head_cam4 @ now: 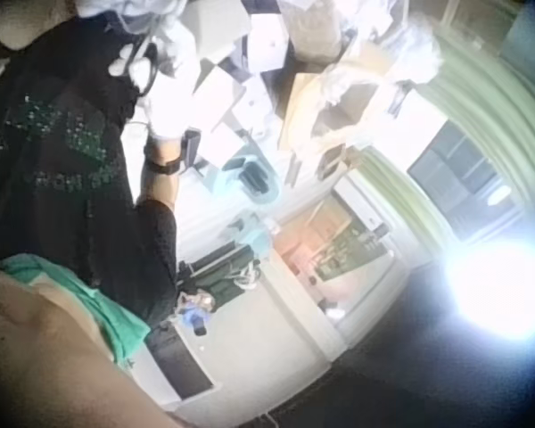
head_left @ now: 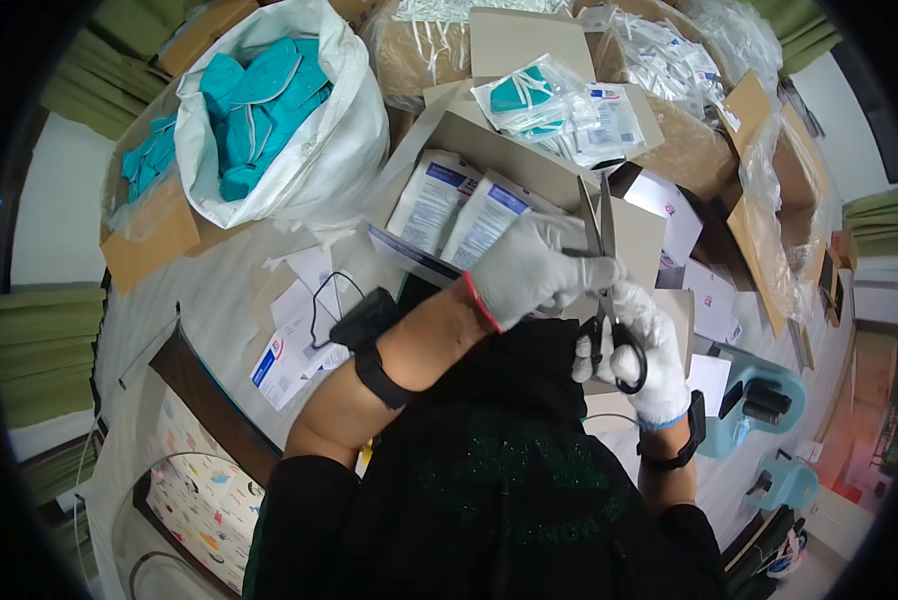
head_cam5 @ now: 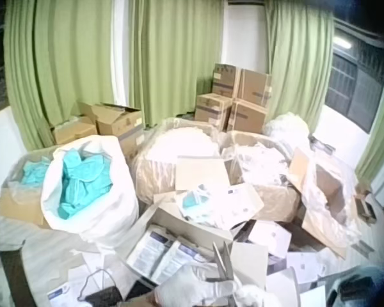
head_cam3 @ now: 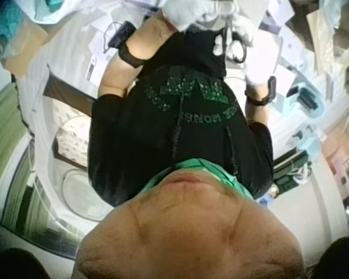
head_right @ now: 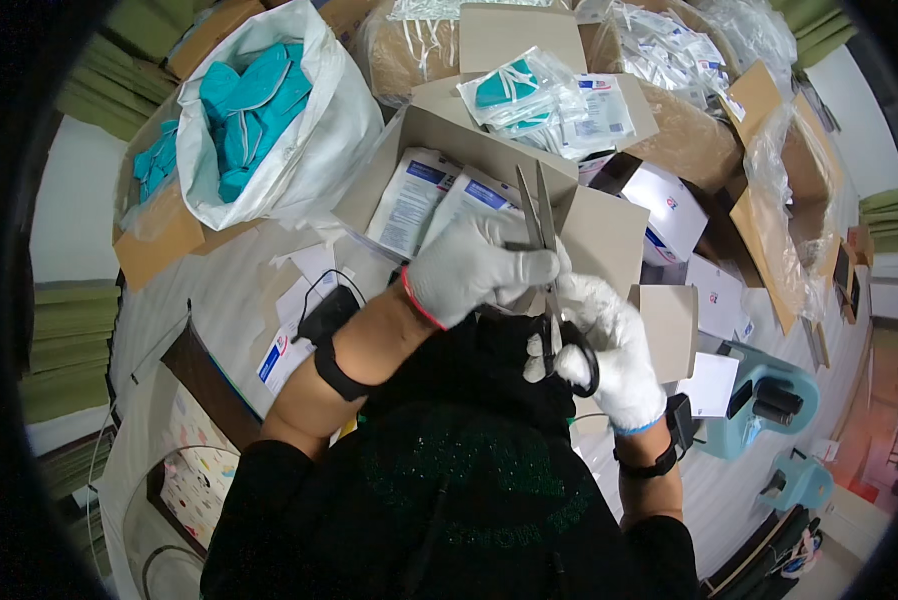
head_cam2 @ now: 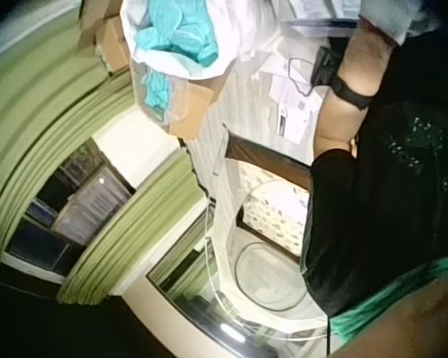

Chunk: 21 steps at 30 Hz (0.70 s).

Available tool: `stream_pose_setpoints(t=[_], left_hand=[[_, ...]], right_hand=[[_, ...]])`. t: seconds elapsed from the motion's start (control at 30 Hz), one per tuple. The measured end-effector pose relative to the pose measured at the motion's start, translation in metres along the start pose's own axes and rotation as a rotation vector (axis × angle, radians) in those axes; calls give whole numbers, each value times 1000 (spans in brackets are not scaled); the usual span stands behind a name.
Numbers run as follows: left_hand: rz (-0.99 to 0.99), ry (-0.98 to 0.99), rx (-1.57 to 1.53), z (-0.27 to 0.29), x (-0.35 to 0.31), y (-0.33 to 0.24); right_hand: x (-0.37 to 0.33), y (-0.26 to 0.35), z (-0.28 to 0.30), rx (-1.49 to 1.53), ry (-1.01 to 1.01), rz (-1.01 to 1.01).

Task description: The recorder is packing individual medical masks into cardboard boxes and organizing them into larger containers.

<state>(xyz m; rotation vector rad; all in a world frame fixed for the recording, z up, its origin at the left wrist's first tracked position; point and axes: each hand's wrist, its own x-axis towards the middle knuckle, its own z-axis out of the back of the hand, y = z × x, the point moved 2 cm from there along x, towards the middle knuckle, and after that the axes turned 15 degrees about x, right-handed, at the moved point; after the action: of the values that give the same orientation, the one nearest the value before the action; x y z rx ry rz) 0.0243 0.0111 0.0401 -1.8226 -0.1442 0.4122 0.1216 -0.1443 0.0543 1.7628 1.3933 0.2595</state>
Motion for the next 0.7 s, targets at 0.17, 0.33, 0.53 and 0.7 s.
stream_pose_setpoints(t=[0.17,0.33,0.53,0.7], left_hand=[[-89,101,331,32,32,-18],[186,-143,819,107,61,19],[675,-259,1046,135,83,105],[712,-186,831,116,91,104]], right_hand=[[16,11,13,340,-11,-138],[50,12,24,267,176,15],[75,-22,58,-161,-20,118],[76,-33,66,16,4,92]])
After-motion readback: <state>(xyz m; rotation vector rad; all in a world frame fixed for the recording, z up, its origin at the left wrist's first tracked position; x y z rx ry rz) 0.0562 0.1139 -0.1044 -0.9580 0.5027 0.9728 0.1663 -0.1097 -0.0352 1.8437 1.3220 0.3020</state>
